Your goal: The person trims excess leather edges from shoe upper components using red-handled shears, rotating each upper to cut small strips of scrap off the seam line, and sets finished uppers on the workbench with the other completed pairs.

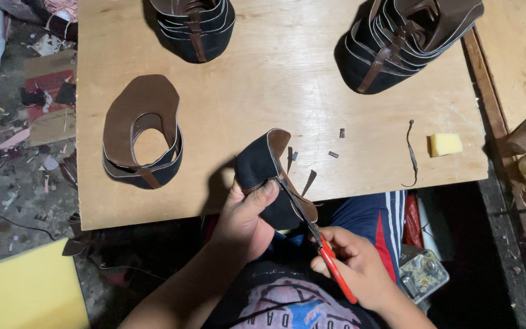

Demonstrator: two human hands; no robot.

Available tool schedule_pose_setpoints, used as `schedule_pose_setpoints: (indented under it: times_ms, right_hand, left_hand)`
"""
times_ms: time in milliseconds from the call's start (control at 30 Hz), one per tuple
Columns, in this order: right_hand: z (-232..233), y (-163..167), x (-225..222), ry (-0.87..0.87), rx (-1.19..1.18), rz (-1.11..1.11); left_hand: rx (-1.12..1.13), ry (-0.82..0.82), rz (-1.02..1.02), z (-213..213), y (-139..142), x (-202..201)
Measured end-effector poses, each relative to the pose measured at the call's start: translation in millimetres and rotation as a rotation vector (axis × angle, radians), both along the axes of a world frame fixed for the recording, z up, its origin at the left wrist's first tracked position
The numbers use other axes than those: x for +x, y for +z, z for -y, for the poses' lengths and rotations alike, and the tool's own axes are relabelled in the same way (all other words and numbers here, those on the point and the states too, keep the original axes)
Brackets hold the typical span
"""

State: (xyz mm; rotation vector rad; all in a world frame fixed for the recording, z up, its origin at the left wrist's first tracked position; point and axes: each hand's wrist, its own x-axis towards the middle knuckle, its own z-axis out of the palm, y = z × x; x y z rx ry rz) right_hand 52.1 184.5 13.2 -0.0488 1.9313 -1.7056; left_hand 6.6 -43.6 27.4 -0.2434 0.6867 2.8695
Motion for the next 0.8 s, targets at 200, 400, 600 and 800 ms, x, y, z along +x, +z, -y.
schedule_pose_setpoints:
  times_ms: [200,400,600,800]
  right_hand:
    - [6,-4,0,-0.037,-0.025,0.012]
    - [5,-6,3,-0.025,0.141,-0.287]
    - [9,-9,4,-0.108,0.021,-0.077]
    - [1,-2,2,0.046,-0.093,-0.08]
  left_hand:
    - [0.005,-0.036,-0.003,-4,0,4]
    - [0.088,-0.051,0.038,-12,-5,4]
    - [0.097,-0.013,-0.002,-18,-7,3]
    - [-0.053,0.033,-0.03,-8,5,-1]
